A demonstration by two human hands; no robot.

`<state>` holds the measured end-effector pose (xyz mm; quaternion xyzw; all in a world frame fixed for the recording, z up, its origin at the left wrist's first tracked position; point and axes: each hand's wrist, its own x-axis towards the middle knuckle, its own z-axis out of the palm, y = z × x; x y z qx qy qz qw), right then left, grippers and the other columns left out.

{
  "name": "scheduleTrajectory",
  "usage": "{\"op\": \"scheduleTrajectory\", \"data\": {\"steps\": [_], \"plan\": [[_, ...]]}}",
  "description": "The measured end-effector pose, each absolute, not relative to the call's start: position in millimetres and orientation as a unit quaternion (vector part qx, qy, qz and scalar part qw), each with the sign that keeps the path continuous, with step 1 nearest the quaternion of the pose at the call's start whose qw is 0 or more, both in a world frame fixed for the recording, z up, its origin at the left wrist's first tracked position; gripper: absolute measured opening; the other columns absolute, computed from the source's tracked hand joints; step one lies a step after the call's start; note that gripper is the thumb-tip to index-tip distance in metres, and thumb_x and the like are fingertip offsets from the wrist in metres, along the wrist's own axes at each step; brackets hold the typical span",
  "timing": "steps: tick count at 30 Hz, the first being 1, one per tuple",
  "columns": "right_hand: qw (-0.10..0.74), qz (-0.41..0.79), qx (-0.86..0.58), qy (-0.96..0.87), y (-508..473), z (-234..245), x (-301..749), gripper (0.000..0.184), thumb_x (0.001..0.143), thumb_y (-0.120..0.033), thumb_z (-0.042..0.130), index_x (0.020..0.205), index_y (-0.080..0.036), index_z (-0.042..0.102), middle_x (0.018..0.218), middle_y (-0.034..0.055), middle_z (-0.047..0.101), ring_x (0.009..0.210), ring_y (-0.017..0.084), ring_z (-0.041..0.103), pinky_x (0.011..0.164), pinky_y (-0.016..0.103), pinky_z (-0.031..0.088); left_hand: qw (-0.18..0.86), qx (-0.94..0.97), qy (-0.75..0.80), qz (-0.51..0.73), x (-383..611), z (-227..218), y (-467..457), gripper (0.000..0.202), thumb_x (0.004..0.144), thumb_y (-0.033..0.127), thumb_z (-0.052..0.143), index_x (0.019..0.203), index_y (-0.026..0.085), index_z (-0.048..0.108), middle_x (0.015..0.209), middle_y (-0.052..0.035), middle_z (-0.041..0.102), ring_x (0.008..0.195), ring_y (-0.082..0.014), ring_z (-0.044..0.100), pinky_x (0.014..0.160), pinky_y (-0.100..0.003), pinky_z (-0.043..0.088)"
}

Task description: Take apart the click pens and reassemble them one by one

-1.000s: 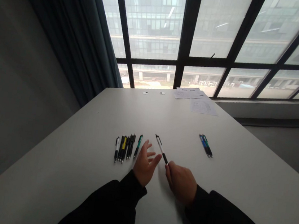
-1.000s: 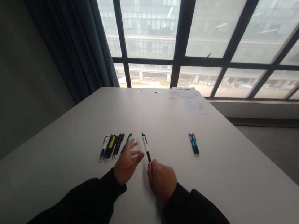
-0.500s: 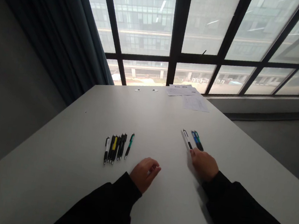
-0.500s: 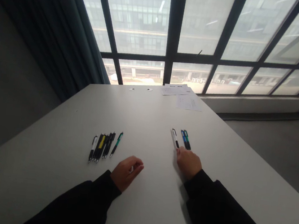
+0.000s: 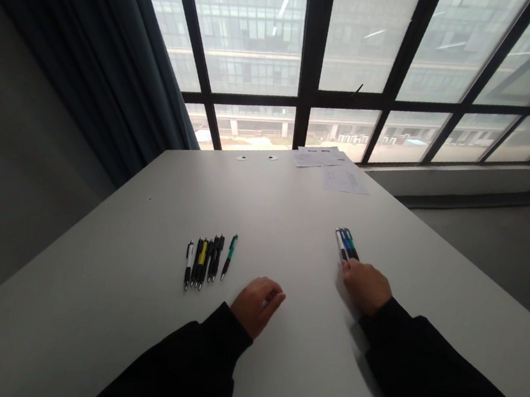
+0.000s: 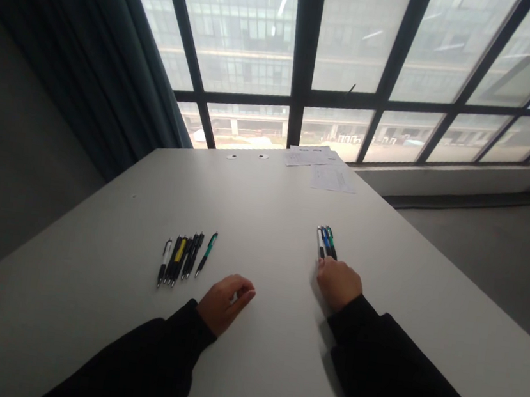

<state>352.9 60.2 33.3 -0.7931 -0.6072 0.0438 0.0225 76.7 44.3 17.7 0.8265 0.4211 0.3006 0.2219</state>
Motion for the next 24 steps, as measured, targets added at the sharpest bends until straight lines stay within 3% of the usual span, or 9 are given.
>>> {"op": "scheduleTrajectory", "data": {"steps": [24], "plan": [[0.005, 0.027, -0.793, -0.608, 60.5, 32.8, 353.0, 0.043, 0.1, -0.036, 0.033, 0.093, -0.013, 0.069, 0.085, 0.0173, 0.072, 0.078, 0.029, 0.072, 0.068, 0.035, 0.049, 0.219, 0.831, 0.416, 0.296, 77.1, 17.2, 44.3, 0.03, 0.096, 0.035, 0.045, 0.082, 0.016, 0.064, 0.077, -0.0057, 0.065, 0.074, -0.0183, 0.059, 0.071, -0.032, 0.049]]}}
